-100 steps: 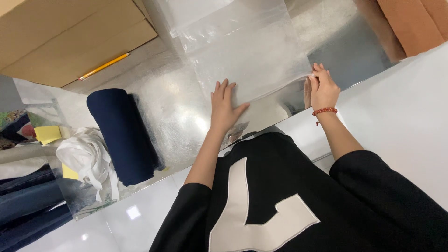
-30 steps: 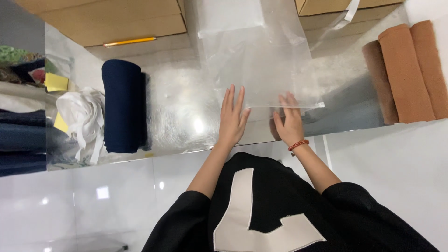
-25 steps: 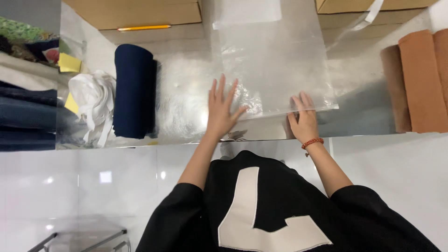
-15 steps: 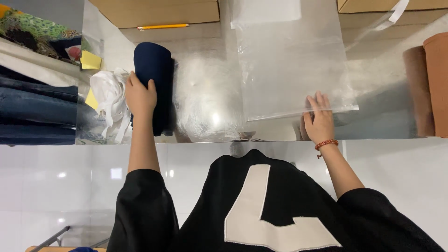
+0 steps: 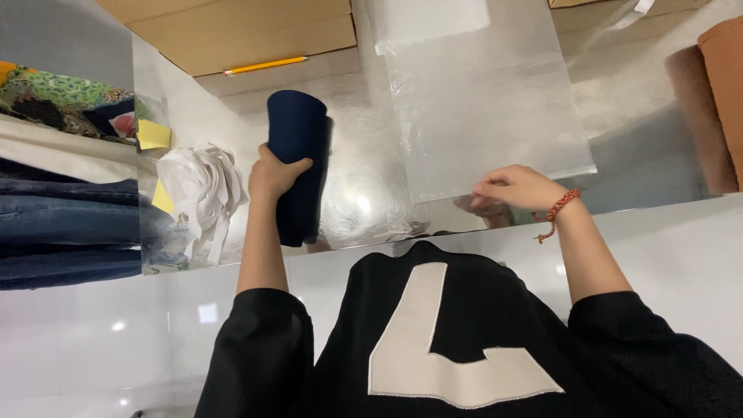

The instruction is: The person ties a white ribbon around a cardboard box and writes on a yellow sticky note attached to it. They then wrap a folded dark blue garment in a clear plastic bag and place it inside a cardboard box. Finally, they close the box and prepare a white ribbon for tying.

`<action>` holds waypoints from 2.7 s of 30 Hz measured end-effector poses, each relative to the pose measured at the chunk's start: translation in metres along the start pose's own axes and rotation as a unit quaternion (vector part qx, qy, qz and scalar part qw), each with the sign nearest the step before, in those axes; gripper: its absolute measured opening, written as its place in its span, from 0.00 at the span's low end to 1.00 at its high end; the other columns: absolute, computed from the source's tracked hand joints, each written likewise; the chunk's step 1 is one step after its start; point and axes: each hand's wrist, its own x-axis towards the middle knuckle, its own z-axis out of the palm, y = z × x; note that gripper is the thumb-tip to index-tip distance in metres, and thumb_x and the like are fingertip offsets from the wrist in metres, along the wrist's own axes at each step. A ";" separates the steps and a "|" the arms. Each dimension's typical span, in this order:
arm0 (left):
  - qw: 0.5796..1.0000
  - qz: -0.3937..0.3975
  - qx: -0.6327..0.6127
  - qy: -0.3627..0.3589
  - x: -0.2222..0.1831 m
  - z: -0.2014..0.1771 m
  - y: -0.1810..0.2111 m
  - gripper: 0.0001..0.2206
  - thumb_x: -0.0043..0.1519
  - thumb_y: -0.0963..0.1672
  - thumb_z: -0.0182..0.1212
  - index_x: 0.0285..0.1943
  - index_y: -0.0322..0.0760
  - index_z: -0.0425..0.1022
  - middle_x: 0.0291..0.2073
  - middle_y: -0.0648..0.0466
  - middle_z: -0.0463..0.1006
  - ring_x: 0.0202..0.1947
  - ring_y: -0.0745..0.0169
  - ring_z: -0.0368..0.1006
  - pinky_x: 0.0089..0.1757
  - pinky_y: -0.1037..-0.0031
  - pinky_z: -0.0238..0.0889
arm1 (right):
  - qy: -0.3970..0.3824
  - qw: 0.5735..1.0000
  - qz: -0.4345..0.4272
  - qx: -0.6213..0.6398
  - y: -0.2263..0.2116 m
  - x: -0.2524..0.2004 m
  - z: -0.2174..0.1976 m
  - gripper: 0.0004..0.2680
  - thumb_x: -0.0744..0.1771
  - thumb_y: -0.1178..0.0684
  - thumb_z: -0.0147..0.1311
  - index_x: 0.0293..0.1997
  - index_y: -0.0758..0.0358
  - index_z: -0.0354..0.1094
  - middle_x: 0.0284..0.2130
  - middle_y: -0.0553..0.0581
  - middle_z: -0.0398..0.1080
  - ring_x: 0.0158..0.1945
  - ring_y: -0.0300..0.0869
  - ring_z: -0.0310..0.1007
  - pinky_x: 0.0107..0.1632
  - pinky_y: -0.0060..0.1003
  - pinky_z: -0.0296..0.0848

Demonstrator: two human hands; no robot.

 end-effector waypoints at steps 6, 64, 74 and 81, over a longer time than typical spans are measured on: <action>0.993 0.025 -0.111 -0.033 0.017 0.048 -0.004 0.51 0.47 0.62 0.78 0.75 0.37 0.62 0.60 0.34 0.78 0.63 0.35 0.74 0.59 0.49 0.69 | -0.002 0.959 -0.108 0.263 -0.012 0.065 0.061 0.20 0.72 0.50 0.53 0.74 0.66 0.62 0.63 0.74 0.71 0.62 0.55 0.75 0.60 0.47 0.76; 0.888 0.448 0.019 0.096 -0.118 0.267 0.133 0.05 0.60 0.47 0.75 0.40 0.50 0.84 0.46 0.64 0.81 0.51 0.59 0.76 0.48 0.70 0.71 | 0.082 0.837 -0.082 0.535 0.233 0.012 -0.037 0.23 0.67 0.53 0.65 0.71 0.51 0.63 0.57 0.58 0.73 0.58 0.53 0.76 0.58 0.59 0.73; 0.925 0.376 0.026 0.035 -0.138 0.238 0.145 0.06 0.63 0.40 0.66 0.45 0.48 0.82 0.41 0.60 0.83 0.46 0.58 0.80 0.48 0.70 0.74 | 0.085 0.861 -0.085 0.494 0.228 0.008 -0.040 0.25 0.66 0.56 0.66 0.71 0.48 0.61 0.59 0.60 0.70 0.60 0.54 0.74 0.57 0.57 0.74; 0.872 0.458 0.052 0.167 -0.170 0.227 0.157 0.18 0.63 0.35 0.59 0.58 0.45 0.81 0.54 0.56 0.77 0.50 0.59 0.77 0.48 0.71 0.74 | 0.061 0.923 -0.162 0.345 0.201 -0.025 -0.043 0.31 0.59 0.63 0.72 0.71 0.58 0.63 0.64 0.66 0.69 0.66 0.55 0.67 0.60 0.59 0.71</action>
